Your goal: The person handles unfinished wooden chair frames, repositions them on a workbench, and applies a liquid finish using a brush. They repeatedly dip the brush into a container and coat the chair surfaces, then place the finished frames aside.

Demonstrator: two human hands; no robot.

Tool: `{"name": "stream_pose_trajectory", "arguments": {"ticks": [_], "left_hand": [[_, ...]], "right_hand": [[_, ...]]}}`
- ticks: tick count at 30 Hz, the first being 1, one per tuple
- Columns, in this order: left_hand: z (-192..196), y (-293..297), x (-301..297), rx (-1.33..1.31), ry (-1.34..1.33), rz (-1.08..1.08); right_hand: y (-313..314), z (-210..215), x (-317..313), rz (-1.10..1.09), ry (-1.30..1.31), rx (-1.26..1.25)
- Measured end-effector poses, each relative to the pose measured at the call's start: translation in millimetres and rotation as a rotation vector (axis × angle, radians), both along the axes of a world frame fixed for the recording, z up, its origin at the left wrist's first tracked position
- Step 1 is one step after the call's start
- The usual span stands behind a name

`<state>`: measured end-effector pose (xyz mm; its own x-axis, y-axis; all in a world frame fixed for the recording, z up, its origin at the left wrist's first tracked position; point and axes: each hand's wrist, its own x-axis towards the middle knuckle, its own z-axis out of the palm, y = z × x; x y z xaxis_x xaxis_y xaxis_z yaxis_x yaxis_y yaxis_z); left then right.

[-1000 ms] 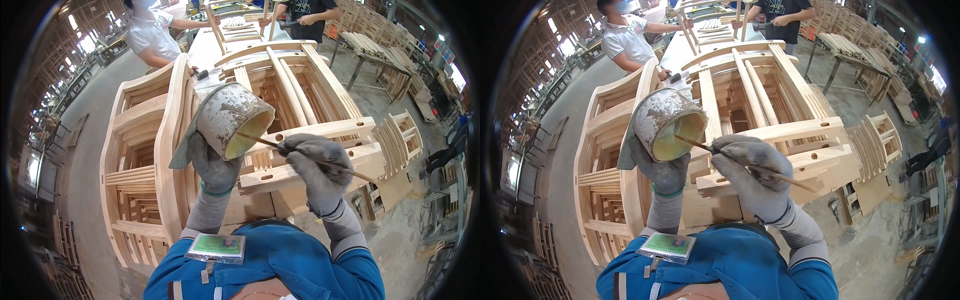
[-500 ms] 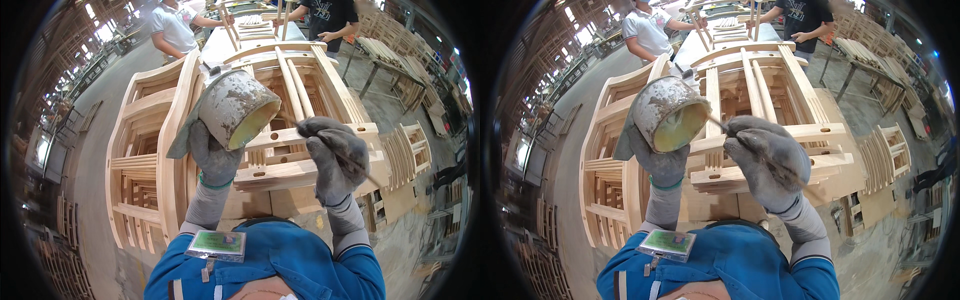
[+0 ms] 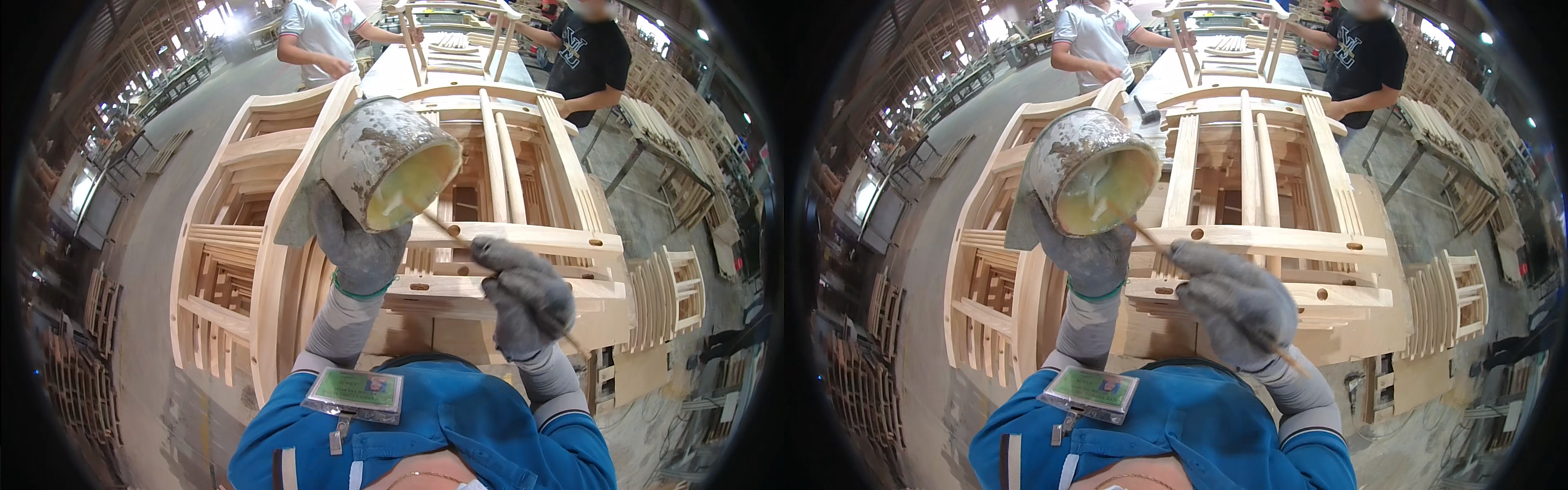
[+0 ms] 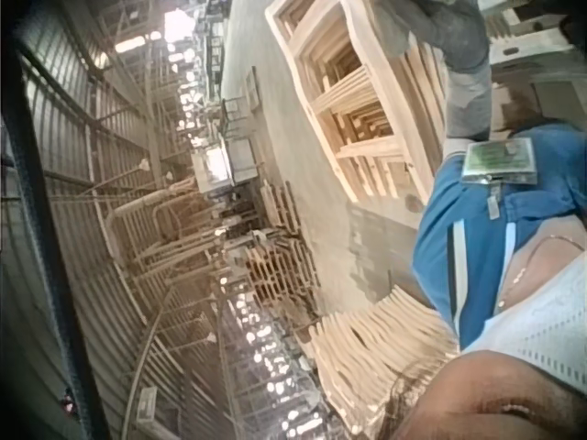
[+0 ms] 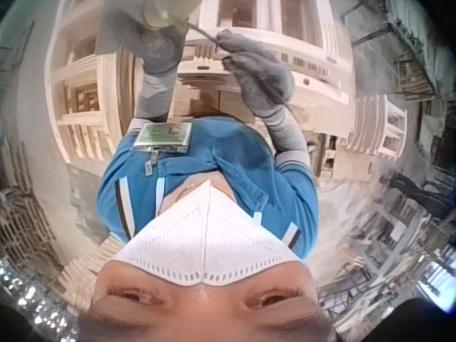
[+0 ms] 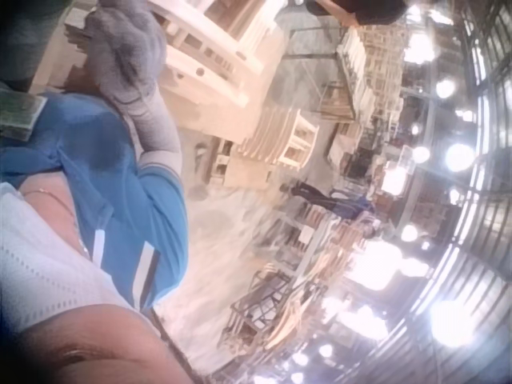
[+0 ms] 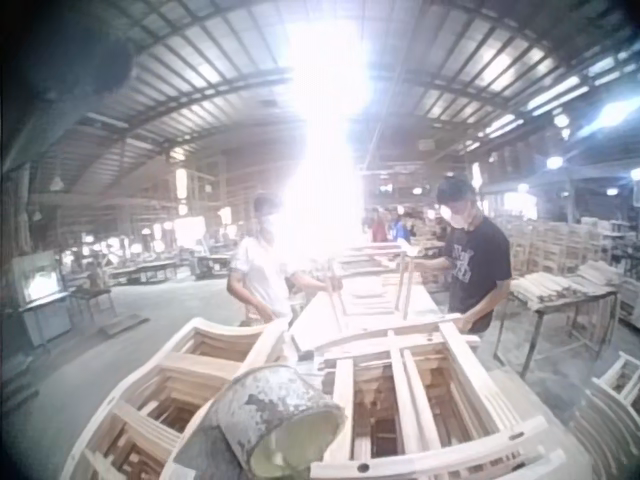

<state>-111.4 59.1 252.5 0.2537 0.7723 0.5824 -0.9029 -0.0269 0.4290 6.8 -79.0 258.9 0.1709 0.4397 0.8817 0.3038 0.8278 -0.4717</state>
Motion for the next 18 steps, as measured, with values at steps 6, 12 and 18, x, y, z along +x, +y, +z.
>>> {"name": "stream_pose_trajectory", "arguments": {"ticks": [6,12,18], "left_hand": [[8,-1,-1,0.052,-0.245,-0.393],[2,4,1,0.016,-0.285,-0.486],[-12,14,0,-0.051,-0.32,-0.275]], "right_hand": [[11,4,-5,0.035,0.125,0.073],[25,-14,-21,0.06,0.279,0.021],[23,-28,-41,0.17,0.559,-0.016]]}}
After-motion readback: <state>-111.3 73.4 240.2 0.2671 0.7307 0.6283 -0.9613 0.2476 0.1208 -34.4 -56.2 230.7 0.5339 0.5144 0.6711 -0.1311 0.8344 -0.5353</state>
